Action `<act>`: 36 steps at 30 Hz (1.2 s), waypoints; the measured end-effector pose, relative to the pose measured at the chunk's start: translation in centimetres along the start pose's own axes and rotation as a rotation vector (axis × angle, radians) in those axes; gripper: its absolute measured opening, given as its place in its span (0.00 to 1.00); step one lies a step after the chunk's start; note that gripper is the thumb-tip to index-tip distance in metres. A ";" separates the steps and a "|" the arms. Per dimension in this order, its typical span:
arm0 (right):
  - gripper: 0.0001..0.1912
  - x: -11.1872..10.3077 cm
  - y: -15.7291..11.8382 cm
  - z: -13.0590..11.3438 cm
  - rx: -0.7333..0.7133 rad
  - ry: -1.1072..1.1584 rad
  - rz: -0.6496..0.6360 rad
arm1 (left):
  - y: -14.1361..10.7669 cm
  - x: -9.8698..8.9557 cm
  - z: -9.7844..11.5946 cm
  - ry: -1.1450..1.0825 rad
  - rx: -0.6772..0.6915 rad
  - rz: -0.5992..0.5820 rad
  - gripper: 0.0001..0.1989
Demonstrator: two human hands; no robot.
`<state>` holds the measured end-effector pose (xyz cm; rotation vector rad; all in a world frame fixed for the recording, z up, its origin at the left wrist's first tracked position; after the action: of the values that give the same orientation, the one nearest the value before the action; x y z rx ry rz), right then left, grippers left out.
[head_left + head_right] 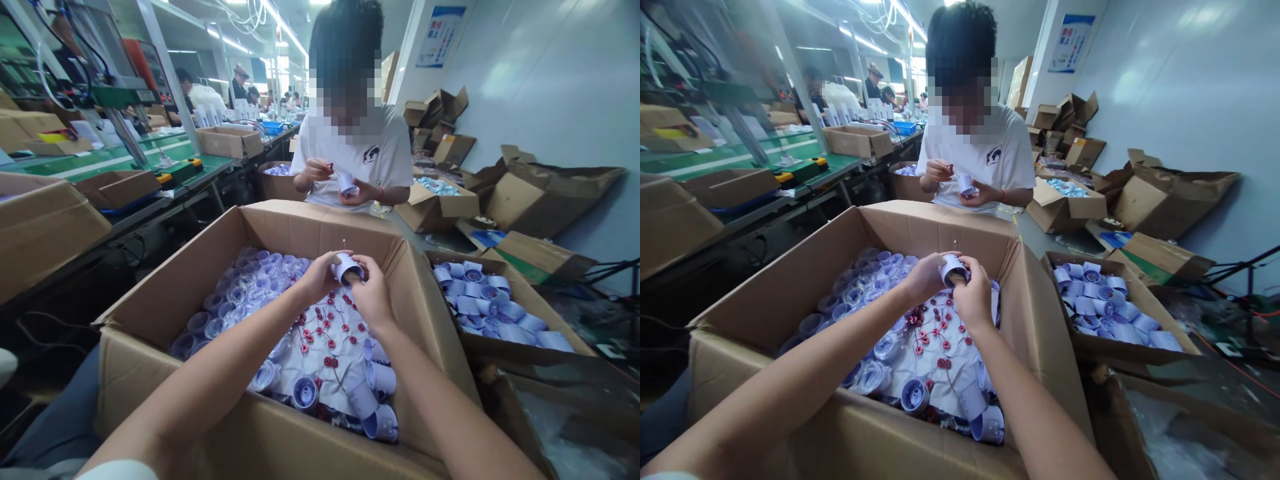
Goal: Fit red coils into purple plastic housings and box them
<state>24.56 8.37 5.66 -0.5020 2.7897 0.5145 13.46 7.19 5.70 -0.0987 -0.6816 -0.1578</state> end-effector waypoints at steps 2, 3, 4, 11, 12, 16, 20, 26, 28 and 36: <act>0.13 0.1 -0.1 0.2 0.021 0.019 0.019 | -0.1 0.0 -0.3 0.009 -0.010 0.019 0.14; 0.13 0.2 -0.1 0.3 0.042 0.050 0.022 | -0.2 0.0 -0.4 0.016 -0.016 0.030 0.14; 0.12 0.3 -0.1 0.5 0.065 0.091 0.019 | -0.3 0.0 -0.5 0.021 -0.023 0.042 0.14; 0.11 0.9 0.1 1.5 0.147 0.208 0.014 | -0.5 -0.1 -0.6 0.028 -0.095 0.094 0.16; 0.11 1.0 0.1 1.4 0.123 0.188 0.020 | -0.5 -0.1 -0.4 0.013 -0.089 0.097 0.16; 0.15 1.4 0.4 0.4 0.008 0.126 -0.017 | -0.3 -0.6 0.5 -0.076 -0.028 0.113 0.19; 0.22 1.6 0.1 -0.4 -0.061 0.100 -0.027 | 0.1 -1.1 0.8 -0.153 0.026 0.070 0.19; 0.32 1.6 -0.1 -0.7 -0.089 0.030 -0.089 | 0.3 -0.9 0.5 -0.074 -0.042 -0.054 0.20; 0.29 1.4 0.4 -0.4 -0.031 0.033 -0.077 | 0.5 -1.2 0.5 0.072 -0.114 -0.070 0.19; 0.22 -5.9 3.3 3.6 0.169 0.611 0.221 | 0.5 -8.2 0.8 1.136 -0.328 0.304 0.16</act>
<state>29.37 14.34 5.20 -0.3588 3.4605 0.1756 6.76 8.69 1.06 -0.3871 0.4995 -0.0134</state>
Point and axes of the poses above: each hand's wrist, its own y-axis towards the middle knuckle, its own x-axis out of the palm, z = x × y, the point moved 4 cm from there along y, towards the middle knuckle, and after that the axes turned 14 degrees about -z, right-handed, at the moved point
